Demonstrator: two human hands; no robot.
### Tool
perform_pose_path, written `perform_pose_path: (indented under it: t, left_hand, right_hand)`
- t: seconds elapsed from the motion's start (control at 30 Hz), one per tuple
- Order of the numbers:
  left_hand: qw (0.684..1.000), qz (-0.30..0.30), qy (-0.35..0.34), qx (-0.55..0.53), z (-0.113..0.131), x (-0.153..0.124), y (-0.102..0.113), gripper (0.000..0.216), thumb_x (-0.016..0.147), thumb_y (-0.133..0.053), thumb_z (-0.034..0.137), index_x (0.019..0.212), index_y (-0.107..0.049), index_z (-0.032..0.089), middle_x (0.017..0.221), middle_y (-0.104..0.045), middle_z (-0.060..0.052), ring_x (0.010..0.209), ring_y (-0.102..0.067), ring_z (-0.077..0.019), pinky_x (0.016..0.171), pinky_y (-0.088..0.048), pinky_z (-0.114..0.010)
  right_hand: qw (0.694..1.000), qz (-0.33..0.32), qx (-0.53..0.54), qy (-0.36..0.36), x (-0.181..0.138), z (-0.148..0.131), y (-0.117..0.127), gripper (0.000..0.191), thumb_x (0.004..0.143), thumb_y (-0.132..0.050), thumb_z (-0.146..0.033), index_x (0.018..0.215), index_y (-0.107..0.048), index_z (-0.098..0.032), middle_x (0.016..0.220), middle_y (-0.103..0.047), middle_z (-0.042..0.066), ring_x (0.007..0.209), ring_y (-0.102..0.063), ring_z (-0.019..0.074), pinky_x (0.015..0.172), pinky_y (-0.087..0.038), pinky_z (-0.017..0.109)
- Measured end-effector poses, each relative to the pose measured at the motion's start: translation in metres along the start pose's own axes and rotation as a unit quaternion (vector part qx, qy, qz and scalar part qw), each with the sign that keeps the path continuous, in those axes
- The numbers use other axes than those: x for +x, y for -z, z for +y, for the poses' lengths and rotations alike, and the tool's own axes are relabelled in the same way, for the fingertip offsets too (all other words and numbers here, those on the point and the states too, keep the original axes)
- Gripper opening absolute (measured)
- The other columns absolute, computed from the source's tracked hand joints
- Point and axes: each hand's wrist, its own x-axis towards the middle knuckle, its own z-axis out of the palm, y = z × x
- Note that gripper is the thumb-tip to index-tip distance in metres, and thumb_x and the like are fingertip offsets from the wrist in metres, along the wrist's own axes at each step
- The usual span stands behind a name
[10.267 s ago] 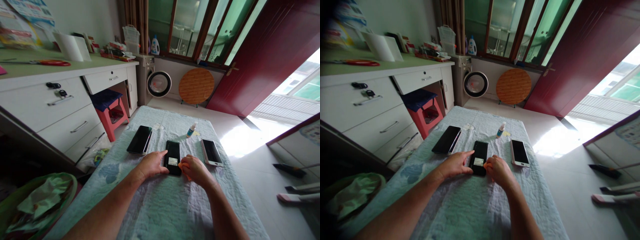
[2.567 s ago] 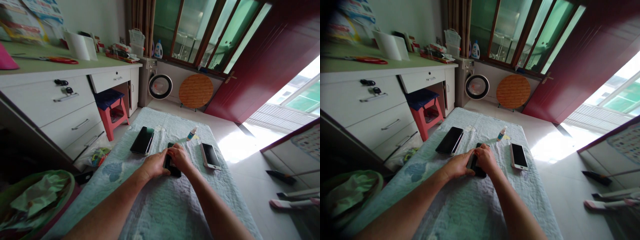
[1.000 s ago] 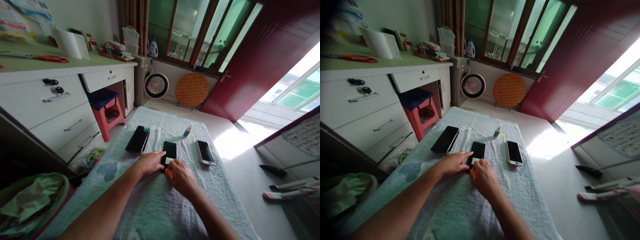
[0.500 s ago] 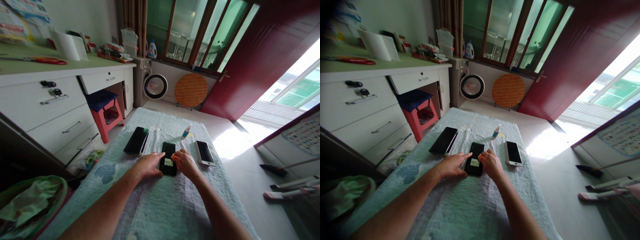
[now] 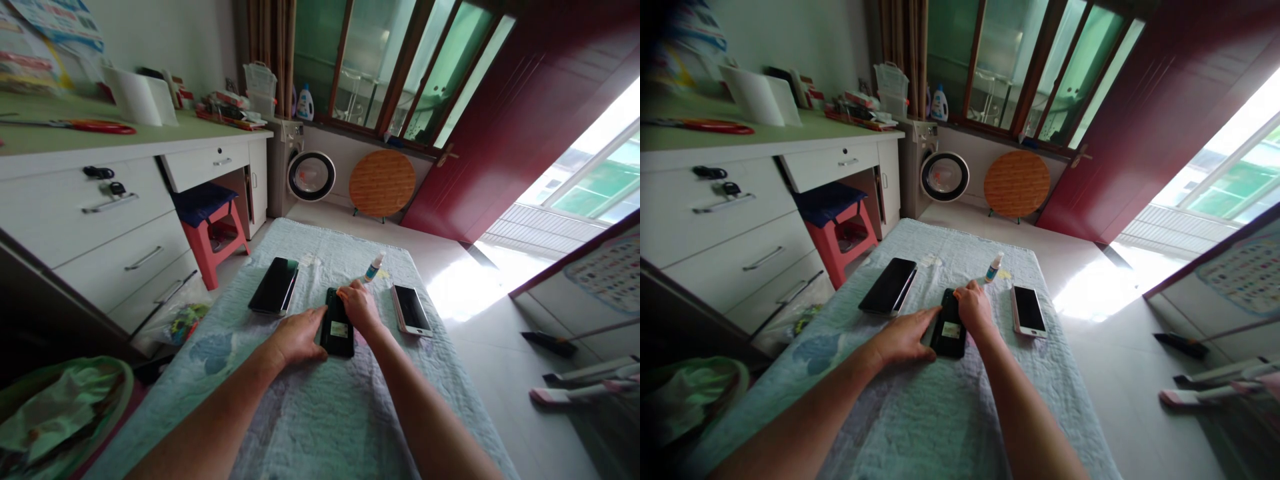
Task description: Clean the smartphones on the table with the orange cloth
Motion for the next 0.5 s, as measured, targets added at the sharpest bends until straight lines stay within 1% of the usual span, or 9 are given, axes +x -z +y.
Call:
perform_pose_path:
  t: [0.07,0.13,0.23,0.3,0.37,0.5]
  left_hand:
    - [1.0,0.002,0.012,-0.005,0.0,0.0,0.0,0.097,0.058,-0.076,0.041,0.142,-0.032,0.018,0.133,-0.055,-0.014,0.117,-0.056,-0.0325,0.096,-0.044,-0.036]
    - [1.0,-0.001,0.019,-0.006,0.0,0.0,0.0,0.092,0.058,-0.076,0.041,0.138,-0.036,0.018,0.13,-0.057,-0.014,0.116,-0.057,-0.0326,0.094,-0.045,-0.036]
    - [1.0,-0.003,0.004,-0.003,-0.001,0.001,-0.001,0.083,0.06,-0.075,0.041,0.133,-0.043,0.018,0.13,-0.057,-0.014,0.116,-0.057,-0.0327,0.096,-0.044,-0.037]
    - [1.0,-0.006,0.0,0.0,-0.003,0.002,-0.003,0.086,0.061,-0.074,0.041,0.137,-0.041,0.017,0.135,-0.052,-0.016,0.12,-0.054,-0.0337,0.098,-0.042,-0.038]
    - [1.0,-0.009,0.004,-0.002,-0.004,0.003,-0.005,0.091,0.061,-0.074,0.041,0.14,-0.037,0.016,0.137,-0.05,-0.018,0.12,-0.053,-0.0345,0.097,-0.043,-0.038]
    - [1.0,-0.004,0.006,-0.008,-0.004,0.003,-0.005,0.093,0.06,-0.073,0.041,0.142,-0.037,0.016,0.131,-0.055,-0.016,0.113,-0.058,-0.0333,0.089,-0.046,-0.035]
  right_hand:
    - [0.999,0.002,-0.002,0.034,-0.011,-0.006,-0.002,0.025,0.094,-0.046,-0.028,0.088,-0.07,-0.022,0.087,-0.056,0.004,0.078,-0.05,0.0145,0.072,-0.037,0.023]
    - [0.998,-0.006,0.004,0.069,-0.024,-0.013,-0.001,0.024,0.094,-0.046,-0.026,0.088,-0.069,-0.022,0.087,-0.055,0.004,0.08,-0.049,0.0147,0.072,-0.037,0.022]
    - [0.993,-0.03,0.028,0.106,-0.048,-0.021,0.005,0.022,0.093,-0.047,-0.022,0.091,-0.068,-0.023,0.088,-0.054,0.003,0.081,-0.049,0.0144,0.07,-0.037,0.021]
    - [0.992,-0.036,0.048,0.114,-0.063,-0.025,0.012,0.023,0.094,-0.045,-0.022,0.092,-0.068,-0.024,0.088,-0.053,0.002,0.081,-0.048,0.0141,0.071,-0.037,0.021]
    - [0.989,-0.047,0.071,0.121,-0.076,-0.027,0.019,0.025,0.095,-0.044,-0.022,0.091,-0.068,-0.025,0.087,-0.053,0.001,0.079,-0.048,0.0135,0.072,-0.038,0.021]
    - [0.982,-0.079,0.125,0.119,-0.092,-0.025,0.032,0.027,0.091,-0.045,-0.014,0.083,-0.068,-0.024,0.086,-0.053,0.0,0.079,-0.051,0.0116,0.074,-0.039,0.02]
